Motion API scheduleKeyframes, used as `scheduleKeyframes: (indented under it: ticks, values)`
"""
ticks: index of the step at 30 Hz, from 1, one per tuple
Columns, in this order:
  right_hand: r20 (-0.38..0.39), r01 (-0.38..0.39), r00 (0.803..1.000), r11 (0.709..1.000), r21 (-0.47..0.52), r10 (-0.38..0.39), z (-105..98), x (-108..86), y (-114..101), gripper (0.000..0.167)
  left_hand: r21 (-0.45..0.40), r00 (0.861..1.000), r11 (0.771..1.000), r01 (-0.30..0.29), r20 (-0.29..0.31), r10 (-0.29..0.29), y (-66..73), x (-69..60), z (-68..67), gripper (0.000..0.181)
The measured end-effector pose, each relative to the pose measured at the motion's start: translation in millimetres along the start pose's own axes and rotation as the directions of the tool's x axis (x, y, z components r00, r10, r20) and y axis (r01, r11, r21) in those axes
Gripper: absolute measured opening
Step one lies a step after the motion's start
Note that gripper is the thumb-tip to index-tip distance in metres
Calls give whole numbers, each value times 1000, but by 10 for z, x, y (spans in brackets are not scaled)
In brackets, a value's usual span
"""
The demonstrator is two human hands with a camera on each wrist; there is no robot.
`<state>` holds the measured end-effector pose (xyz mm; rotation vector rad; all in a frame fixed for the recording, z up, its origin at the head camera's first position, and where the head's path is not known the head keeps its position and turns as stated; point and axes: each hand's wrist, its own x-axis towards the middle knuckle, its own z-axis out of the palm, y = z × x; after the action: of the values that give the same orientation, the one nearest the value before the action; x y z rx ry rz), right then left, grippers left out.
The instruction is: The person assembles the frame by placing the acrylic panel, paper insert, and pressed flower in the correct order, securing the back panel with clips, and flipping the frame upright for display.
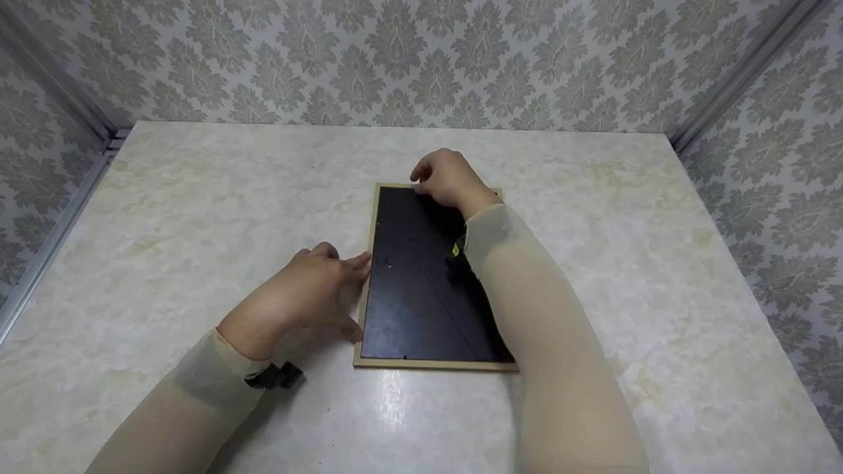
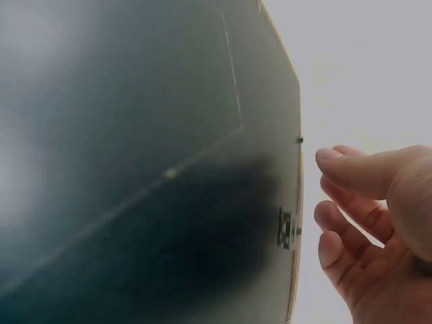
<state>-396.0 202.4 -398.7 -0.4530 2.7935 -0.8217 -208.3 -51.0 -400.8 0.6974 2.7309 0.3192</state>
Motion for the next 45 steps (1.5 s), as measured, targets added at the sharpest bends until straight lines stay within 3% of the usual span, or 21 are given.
scheduleKeyframes:
  ticks: [3, 7, 12, 20, 29, 41, 45]
  values:
    - [16, -8, 1000, 1000, -4, 8, 21, 22, 41, 25, 40, 1000, 999, 11, -2, -11, 76, 15, 14, 99]
    - [26, -5, 1000, 999, 33, 4, 79, 38, 85, 22, 30, 1000, 999, 26, -5, -26, 105, 32, 31, 111]
    - [57, 7, 998, 995, 102, -13, 111, 53, 98, 18, -14, 1000, 1000, 3, -15, -3, 62, 52, 34, 126]
    - [123, -3, 992, 992, 123, -13, 82, 118, 100, 20, 8, 999, 999, -42, -9, 42, 32, 89, 13, 127]
    - [150, -17, 989, 992, 125, -2, 41, 142, 89, 20, -40, 999, 999, -2, 38, 4, 18, 100, -13, 126]
    - [127, 48, 990, 996, 81, -58, 38, 174, 97, 19, -91, 999, 995, 50, 25, -48, 30, 97, -29, 126]
    - [129, 33, 991, 995, 94, -45, 44, 162, 122, 20, -97, 998, 994, 58, 29, -55, 46, 110, -21, 127]
